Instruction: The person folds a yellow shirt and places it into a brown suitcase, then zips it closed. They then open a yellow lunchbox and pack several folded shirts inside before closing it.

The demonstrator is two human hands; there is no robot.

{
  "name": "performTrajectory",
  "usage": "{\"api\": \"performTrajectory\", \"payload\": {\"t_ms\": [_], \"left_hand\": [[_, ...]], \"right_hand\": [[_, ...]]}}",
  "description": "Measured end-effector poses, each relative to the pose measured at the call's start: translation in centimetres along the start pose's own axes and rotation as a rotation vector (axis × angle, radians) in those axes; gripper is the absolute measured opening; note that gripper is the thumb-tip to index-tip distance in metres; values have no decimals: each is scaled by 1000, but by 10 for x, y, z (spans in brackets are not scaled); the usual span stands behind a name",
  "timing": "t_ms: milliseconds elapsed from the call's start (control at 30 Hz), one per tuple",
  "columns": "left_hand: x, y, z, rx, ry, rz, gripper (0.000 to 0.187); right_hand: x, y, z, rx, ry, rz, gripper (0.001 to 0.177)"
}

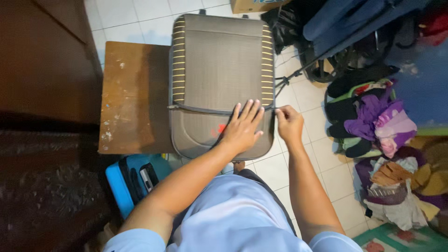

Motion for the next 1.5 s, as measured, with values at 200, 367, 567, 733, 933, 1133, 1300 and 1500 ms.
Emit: {"api": "performTrajectory", "payload": {"t_ms": [200, 367, 567, 733, 933, 1133, 1300, 1500], "left_hand": [[-5, 16, -7, 17, -57, -42, 81], [-6, 18, -5, 54, -94, -61, 78], [-23, 16, -1, 90, -64, 122, 50], [-66, 32, 1, 34, -163, 26, 31], [-97, 39, 8, 93, -354, 28, 28], [-100, 41, 10, 110, -357, 2, 26], [-102, 69, 13, -64, -330, -50, 20], [-97, 68, 4, 13, -351, 85, 11]], "right_hand": [[15, 11, -43, 214, -217, 56, 6], [6, 5, -41, 248, -115, -83, 5], [0, 2, -5, 18, -128, -166, 10], [-17, -1, 38, -567, 368, -373, 14], [-45, 19, 54, -721, 635, -499, 18], [-47, 19, 63, -836, 666, -541, 15], [-45, 15, 60, -516, 423, -465, 19], [-54, -2, 43, -480, -44, -404, 20]]}}
Point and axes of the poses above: each hand's wrist, its own x-axis away from the middle knuckle, its own y-axis out of the palm, z = x × y, the point moved 1 cm from there along -x, towards the middle knuckle, and after that the axes turned 2 degrees about -z, right-handed, at the moved point
